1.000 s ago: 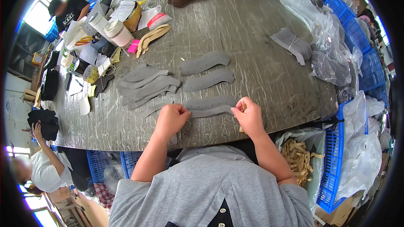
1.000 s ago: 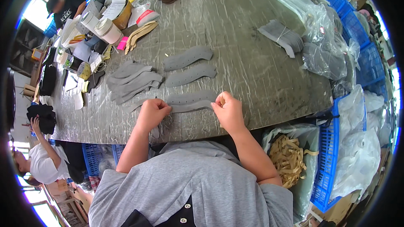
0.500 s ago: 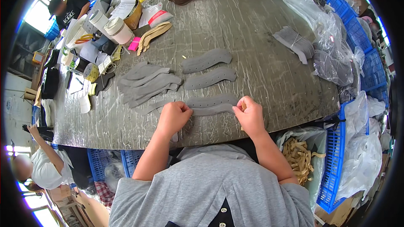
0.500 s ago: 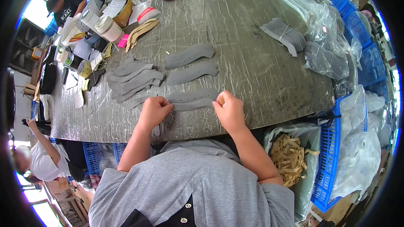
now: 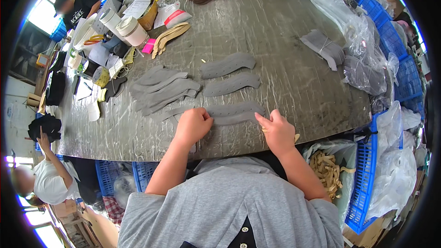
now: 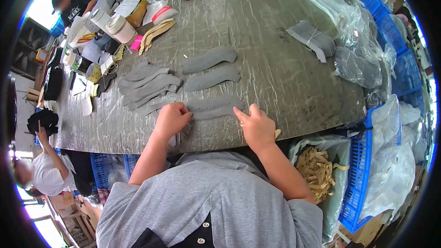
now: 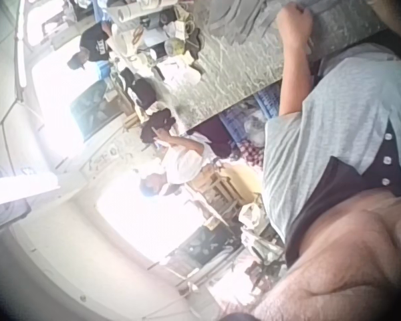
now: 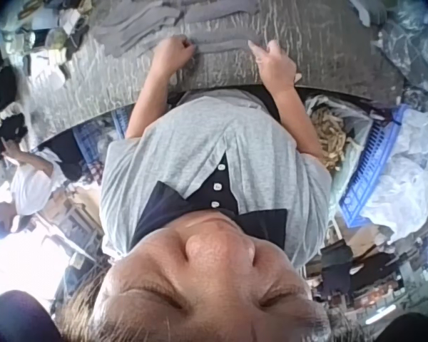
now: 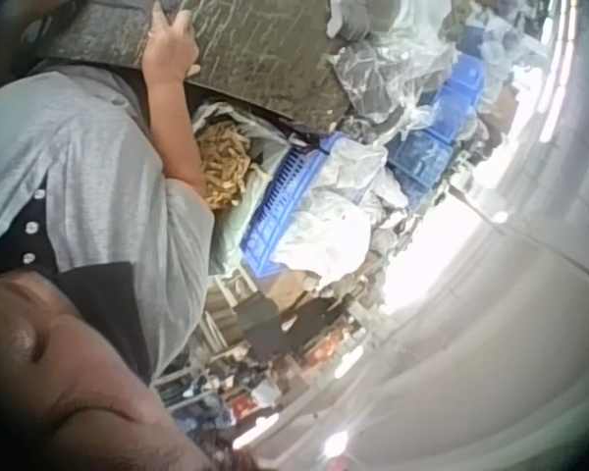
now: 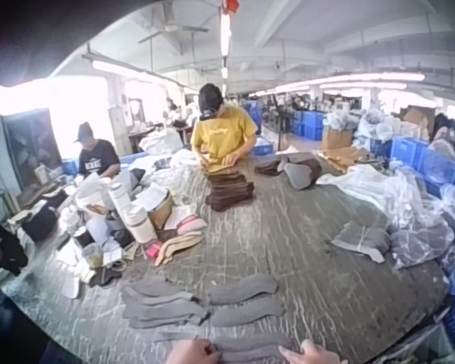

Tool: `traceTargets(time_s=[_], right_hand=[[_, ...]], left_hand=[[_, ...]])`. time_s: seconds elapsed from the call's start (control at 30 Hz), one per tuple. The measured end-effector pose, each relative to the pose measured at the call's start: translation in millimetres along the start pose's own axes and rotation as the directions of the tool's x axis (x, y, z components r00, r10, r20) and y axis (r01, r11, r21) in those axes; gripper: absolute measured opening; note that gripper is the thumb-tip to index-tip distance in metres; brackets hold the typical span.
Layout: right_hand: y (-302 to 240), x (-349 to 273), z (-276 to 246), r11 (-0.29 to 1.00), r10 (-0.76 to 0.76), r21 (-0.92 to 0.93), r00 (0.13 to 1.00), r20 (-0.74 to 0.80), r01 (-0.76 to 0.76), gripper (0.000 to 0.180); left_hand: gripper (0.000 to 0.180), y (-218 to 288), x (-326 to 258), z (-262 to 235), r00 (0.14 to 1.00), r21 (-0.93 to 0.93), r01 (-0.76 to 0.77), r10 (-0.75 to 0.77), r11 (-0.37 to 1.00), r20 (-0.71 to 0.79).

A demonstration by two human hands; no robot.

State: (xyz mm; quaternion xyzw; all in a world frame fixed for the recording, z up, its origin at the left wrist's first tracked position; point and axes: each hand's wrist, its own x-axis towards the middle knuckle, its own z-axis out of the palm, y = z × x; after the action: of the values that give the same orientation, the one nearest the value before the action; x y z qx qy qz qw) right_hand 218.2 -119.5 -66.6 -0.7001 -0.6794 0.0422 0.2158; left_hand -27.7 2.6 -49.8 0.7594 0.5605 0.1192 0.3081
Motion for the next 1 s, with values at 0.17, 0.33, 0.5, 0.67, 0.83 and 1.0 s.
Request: traceTargets(time_s=[0.17,0.33,0.5,0.67,0.83,1.0], right_hand=[[10.3,-5.7,-10.5,0.972,0.107,0.219,0.99,-0.092,-0.085,0.023],[25.7,-5.0,-7.0,0.863,0.225,0.494,0.955,-0.194,-0.103,0.012],[16.0,0.2,-14.0,0.84,0.234,0.526,0.962,-0.137,-0.13,0.008],[7.5,2.1,-13.6,0.836,0.182,0.542,0.975,-0.124,-0.087,0.008],[-11.2,8.8,-16.9,0.814,0.118,0.579,0.99,-0.081,-0.05,0.008],[-58.2,23.8,-24.8,0.624,0.036,0.779,0.998,0.045,-0.057,0.009]], left_hand=[[0.02,-3.9,0.8,-0.7,1.0,-0.048,0.015,-0.014,0.999,0.021],[0.016,-17.4,-9.0,0.7,0.954,-0.152,-0.23,0.191,0.961,-0.231],[0.013,-10.7,-19.1,-42.9,0.981,-0.427,0.078,-0.146,0.901,-0.129],[0.017,-33.8,-10.2,-88.6,0.928,-0.368,0.092,-0.213,0.925,-0.305],[0.033,-83.5,8.9,-111.8,0.827,-0.264,0.093,-0.222,0.96,-0.516],[0.048,2.7,-9.8,-68.6,0.919,-0.201,-0.26,0.179,0.944,-0.351]])
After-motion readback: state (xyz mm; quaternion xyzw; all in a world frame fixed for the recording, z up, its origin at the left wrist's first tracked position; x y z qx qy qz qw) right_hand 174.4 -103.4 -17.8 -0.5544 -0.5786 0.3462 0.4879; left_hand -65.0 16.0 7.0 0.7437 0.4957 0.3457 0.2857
